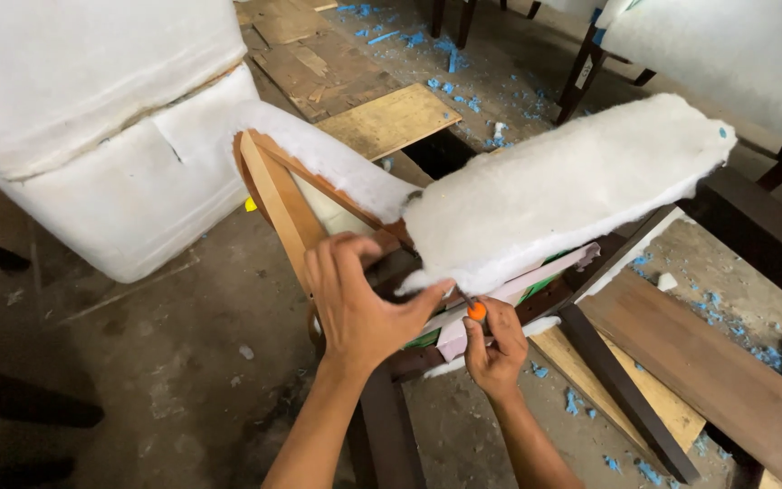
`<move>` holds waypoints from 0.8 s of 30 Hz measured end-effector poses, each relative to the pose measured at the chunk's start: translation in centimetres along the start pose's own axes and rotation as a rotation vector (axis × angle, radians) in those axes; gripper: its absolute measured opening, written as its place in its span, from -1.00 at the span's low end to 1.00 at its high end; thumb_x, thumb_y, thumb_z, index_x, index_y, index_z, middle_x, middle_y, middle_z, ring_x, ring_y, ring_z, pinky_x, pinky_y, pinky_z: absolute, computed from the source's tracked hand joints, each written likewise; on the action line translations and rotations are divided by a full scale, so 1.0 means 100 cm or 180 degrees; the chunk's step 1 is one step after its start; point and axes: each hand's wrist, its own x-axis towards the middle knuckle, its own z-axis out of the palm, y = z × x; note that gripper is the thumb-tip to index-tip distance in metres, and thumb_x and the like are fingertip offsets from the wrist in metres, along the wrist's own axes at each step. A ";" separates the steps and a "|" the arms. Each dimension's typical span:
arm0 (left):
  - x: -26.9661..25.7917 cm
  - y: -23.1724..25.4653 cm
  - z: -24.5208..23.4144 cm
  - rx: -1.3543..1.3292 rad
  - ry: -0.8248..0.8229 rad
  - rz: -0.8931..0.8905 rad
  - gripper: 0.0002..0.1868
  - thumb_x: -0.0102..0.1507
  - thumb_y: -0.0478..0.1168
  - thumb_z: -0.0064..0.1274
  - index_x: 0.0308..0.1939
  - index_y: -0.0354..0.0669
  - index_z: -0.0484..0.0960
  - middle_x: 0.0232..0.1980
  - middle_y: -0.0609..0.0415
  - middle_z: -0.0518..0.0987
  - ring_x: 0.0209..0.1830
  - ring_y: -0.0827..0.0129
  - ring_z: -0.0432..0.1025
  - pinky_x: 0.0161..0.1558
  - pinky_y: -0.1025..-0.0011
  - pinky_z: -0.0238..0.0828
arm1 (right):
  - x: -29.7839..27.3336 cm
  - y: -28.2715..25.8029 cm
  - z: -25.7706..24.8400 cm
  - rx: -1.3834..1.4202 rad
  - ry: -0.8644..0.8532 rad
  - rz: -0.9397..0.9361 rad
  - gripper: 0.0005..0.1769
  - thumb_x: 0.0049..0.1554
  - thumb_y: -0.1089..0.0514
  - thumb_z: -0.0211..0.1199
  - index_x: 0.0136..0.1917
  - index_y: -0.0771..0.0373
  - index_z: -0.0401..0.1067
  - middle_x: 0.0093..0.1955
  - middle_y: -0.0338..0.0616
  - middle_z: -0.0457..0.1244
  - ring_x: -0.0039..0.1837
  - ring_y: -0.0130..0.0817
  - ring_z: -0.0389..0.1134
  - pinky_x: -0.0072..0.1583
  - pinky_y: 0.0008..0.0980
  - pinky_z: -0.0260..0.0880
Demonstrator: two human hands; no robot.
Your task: Securing foam padding to a wooden chair frame by tucking the edges into grooves using a screwdriver.
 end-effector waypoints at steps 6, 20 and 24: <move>-0.001 0.011 0.021 0.0153 -0.0945 0.2147 -0.56 0.04 -0.08 0.32 -0.06 -0.04 0.56 -0.27 0.06 0.35 -0.23 0.13 0.33 -0.03 0.04 0.36 | -0.015 0.007 -0.020 -0.0108 -0.0044 0.0216 -0.66 0.09 0.41 0.28 0.16 0.53 0.44 -0.04 0.23 0.35 -0.07 0.10 0.40 -0.06 -0.09 0.37; 0.028 0.020 0.026 -0.1166 -0.1512 0.0253 -0.94 0.19 -0.29 0.19 -0.38 -0.18 0.71 -0.53 0.00 0.54 -0.49 0.12 0.47 -0.36 0.27 0.44 | -0.002 -0.007 -0.030 -0.0199 0.0008 0.0458 -0.64 0.03 0.40 0.38 0.13 0.50 0.50 -0.06 0.16 0.35 -0.01 0.07 0.43 0.00 -0.11 0.41; 0.031 0.021 0.026 -0.1157 -0.1633 0.0148 -0.90 0.20 -0.26 0.19 -0.40 -0.18 0.71 -0.55 0.02 0.53 -0.48 0.13 0.46 -0.29 0.30 0.41 | 0.008 -0.019 -0.029 -0.0173 -0.0026 0.0519 -0.64 0.04 0.38 0.38 0.14 0.44 0.52 -0.09 0.12 0.36 -0.09 -0.06 0.42 -0.10 -0.23 0.37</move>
